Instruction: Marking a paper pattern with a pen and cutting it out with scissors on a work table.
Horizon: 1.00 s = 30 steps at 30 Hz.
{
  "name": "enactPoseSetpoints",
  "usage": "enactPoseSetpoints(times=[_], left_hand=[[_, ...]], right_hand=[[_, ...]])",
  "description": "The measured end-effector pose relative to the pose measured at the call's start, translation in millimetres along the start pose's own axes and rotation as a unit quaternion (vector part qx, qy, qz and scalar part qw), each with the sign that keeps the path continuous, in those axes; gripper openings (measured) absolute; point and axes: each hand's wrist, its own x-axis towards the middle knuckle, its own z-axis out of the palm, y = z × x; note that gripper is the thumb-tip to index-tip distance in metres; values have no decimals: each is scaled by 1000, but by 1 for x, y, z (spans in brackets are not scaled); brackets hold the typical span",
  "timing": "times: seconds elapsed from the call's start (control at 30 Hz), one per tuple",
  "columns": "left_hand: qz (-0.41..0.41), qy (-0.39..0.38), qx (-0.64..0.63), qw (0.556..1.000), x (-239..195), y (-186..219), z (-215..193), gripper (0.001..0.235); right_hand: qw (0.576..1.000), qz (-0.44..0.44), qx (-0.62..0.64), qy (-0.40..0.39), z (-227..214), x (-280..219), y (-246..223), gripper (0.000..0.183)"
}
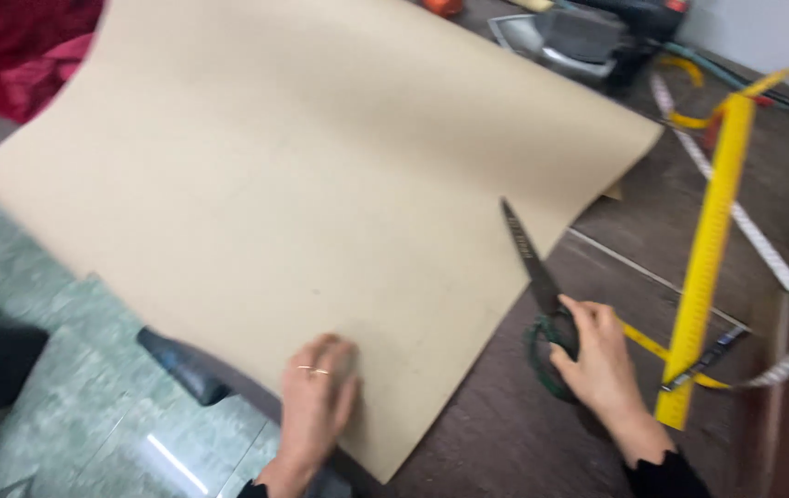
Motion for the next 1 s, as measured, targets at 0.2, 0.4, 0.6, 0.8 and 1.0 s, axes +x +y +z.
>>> enactPoseSetpoints(times=[0.2,0.4,0.6,0.8,1.0], left_hand=[[-323,171,-13,931,-49,-72,-26,54],[-80,90,16,993,-22,-16,-21,50],[33,-209,94,973,6,59,7,73],[9,-306,95,947,-14,19,103,53],[54,202,143,967,-30,1,147,20]], right_hand=[[991,75,-66,-89,-4,15,1,84],[981,146,-86,-96,-2,18,2,85],[965,217,-84,-123,-11,24,-21,81],[925,287,-134,-210,15,45,19,85],[933,264,-130,-206,56,77,115,87]])
